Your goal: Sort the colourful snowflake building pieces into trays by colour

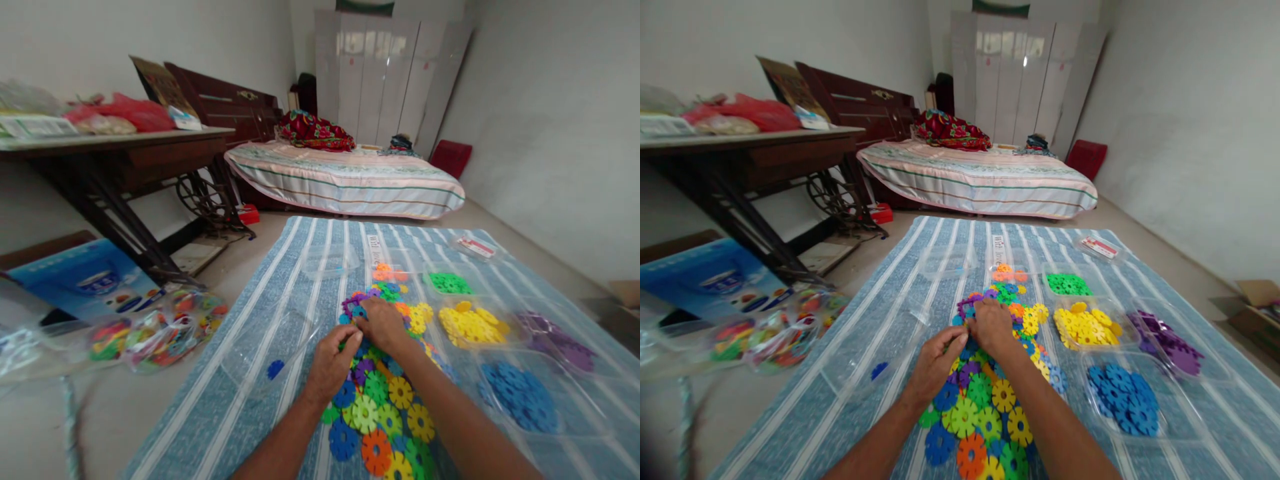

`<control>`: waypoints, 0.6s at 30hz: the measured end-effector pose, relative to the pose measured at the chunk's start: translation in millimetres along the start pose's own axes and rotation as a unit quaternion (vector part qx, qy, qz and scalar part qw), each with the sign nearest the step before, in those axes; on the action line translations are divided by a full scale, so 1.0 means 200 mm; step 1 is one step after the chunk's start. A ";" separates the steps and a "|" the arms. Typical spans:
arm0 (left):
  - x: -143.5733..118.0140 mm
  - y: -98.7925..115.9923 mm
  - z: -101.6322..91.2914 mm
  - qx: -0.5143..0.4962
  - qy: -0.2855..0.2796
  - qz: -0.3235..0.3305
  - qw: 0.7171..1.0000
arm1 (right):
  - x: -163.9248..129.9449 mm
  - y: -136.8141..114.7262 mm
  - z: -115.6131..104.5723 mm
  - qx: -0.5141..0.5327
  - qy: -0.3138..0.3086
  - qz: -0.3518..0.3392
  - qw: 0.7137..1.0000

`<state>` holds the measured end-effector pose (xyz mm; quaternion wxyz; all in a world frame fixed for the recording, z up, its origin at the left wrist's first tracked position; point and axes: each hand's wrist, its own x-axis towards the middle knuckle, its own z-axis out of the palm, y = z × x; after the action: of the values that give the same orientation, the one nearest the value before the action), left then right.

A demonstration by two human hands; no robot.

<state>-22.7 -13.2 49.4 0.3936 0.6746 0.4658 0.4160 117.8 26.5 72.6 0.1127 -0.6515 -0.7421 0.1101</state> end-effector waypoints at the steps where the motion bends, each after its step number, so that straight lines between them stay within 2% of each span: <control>1: 0.00 0.00 0.00 -0.001 -0.003 -0.001 1.000 | -0.01 0.00 0.00 -0.001 0.002 0.000 1.000; 10: -0.01 0.00 0.00 0.002 -0.020 0.018 1.000 | -0.18 0.07 0.04 0.067 0.077 0.002 0.995; 18: -0.01 0.01 0.00 0.011 -0.014 0.010 1.000 | -0.31 0.14 0.08 0.207 0.175 -0.008 0.962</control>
<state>-22.8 -14.8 50.7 0.3885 0.6895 0.4577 0.4052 146.1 -31.3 47.5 0.3744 -0.6171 -0.6769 0.1443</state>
